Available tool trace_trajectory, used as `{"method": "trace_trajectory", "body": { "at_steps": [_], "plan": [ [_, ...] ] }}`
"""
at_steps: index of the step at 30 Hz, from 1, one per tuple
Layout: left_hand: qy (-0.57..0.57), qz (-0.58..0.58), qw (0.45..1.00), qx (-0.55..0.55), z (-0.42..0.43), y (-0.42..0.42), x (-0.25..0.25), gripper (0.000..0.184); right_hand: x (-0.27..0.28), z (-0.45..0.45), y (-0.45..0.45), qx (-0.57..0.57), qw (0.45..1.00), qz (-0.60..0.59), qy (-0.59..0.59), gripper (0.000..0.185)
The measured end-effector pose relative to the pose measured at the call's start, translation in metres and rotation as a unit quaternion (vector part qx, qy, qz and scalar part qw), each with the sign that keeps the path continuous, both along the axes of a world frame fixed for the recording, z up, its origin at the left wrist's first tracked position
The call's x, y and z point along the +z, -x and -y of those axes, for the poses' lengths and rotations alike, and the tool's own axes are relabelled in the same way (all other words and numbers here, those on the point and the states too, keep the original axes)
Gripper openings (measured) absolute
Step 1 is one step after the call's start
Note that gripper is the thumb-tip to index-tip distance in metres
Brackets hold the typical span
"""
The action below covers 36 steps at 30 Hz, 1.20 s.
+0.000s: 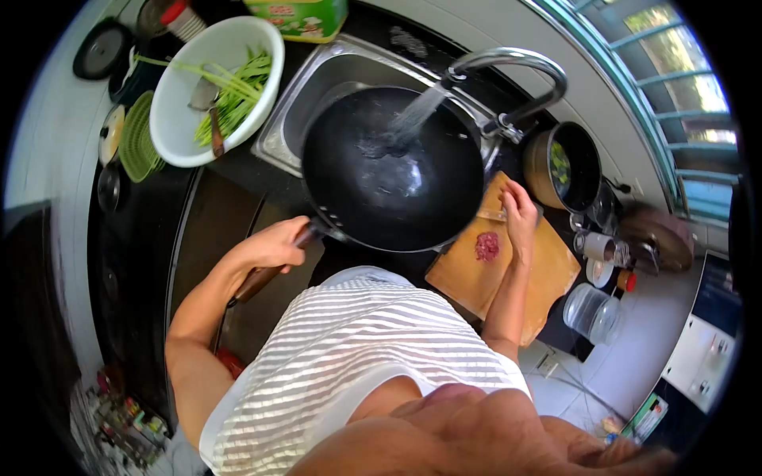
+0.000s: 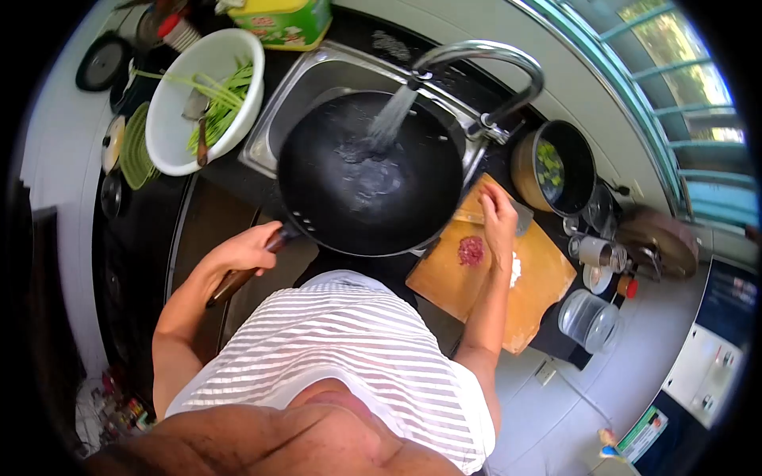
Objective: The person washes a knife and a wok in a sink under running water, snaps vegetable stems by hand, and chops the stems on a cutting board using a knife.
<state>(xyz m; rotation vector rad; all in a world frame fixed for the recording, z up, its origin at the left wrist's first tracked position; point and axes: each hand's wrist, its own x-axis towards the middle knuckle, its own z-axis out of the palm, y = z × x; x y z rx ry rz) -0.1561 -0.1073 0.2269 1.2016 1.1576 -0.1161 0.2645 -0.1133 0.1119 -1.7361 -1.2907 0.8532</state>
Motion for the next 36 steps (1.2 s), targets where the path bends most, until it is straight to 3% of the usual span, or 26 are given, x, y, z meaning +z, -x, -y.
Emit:
{"method": "trace_trajectory", "body": {
  "at_steps": [5, 6, 7, 8, 10, 11, 12, 14, 15, 17, 18, 20, 21, 24, 28, 36],
  "plan": [
    [-0.085, -0.146, 0.986, -0.008, 0.009, 0.003, 0.004, 0.03, -0.039, -0.056, -0.02, -0.058, 0.994, 0.001, -0.096, 0.033],
    [-0.157, -0.169, 0.973, -0.011, 0.014, 0.003, -0.008, 0.03, -0.049, -0.071, -0.023, -0.08, 0.989, -0.001, -0.125, 0.038],
    [-0.23, -0.192, 0.954, -0.011, 0.018, 0.004, -0.016, 0.029, -0.053, -0.087, -0.03, -0.097, 0.993, 0.017, -0.061, 0.044],
    [-0.211, -0.187, 0.959, 0.015, 0.022, 0.001, -0.018, 0.03, -0.057, -0.103, -0.04, -0.109, 0.993, 0.036, 0.004, 0.05],
    [-0.199, -0.151, 0.966, 0.065, 0.034, 0.0, -0.018, 0.031, -0.09, -0.137, -0.057, -0.186, 0.98, 0.051, -0.038, 0.057],
    [-0.212, -0.127, 0.967, 0.064, 0.04, 0.004, -0.023, 0.031, -0.103, -0.154, -0.06, -0.251, 0.966, 0.024, -0.067, 0.059],
    [-0.213, -0.131, 0.965, 0.076, 0.041, 0.004, -0.019, 0.031, -0.082, -0.161, -0.056, -0.167, 0.964, -0.194, -0.067, 0.056],
    [-0.076, -0.013, 0.986, 0.149, 0.045, -0.002, -0.01, 0.03, -0.061, -0.174, -0.051, -0.16, 0.971, -0.178, -0.003, 0.051],
    [-0.03, 0.042, 0.982, 0.182, 0.047, -0.004, -0.016, 0.029, -0.059, -0.169, -0.052, -0.121, 0.97, -0.211, -0.028, 0.048],
    [0.027, 0.112, 0.971, 0.21, 0.048, -0.009, -0.03, 0.029, -0.058, -0.158, -0.062, -0.094, 0.979, -0.178, 0.023, 0.058],
    [0.086, 0.18, 0.954, 0.223, 0.048, -0.012, -0.035, 0.029, -0.057, -0.151, -0.061, -0.042, 0.975, -0.217, -0.018, 0.05],
    [0.141, 0.24, 0.928, 0.247, 0.046, -0.02, -0.04, 0.029, -0.056, -0.138, -0.055, -0.071, 0.994, -0.076, -0.028, 0.057],
    [0.181, 0.276, 0.908, 0.258, 0.047, -0.022, -0.051, 0.029, -0.051, -0.13, -0.051, -0.078, 0.994, -0.068, -0.029, 0.054],
    [0.292, 0.392, 0.835, 0.255, 0.052, -0.029, -0.066, 0.029, -0.049, -0.102, -0.047, -0.084, 0.983, -0.164, 0.004, 0.053],
    [0.352, 0.478, 0.774, 0.222, 0.056, -0.037, -0.087, 0.029, -0.035, -0.079, -0.041, -0.105, 0.975, -0.196, -0.011, 0.052],
    [0.376, 0.497, 0.753, 0.211, 0.068, -0.04, -0.099, 0.033, -0.026, -0.057, -0.03, -0.101, 0.972, -0.212, -0.02, 0.05]
  ]
}}
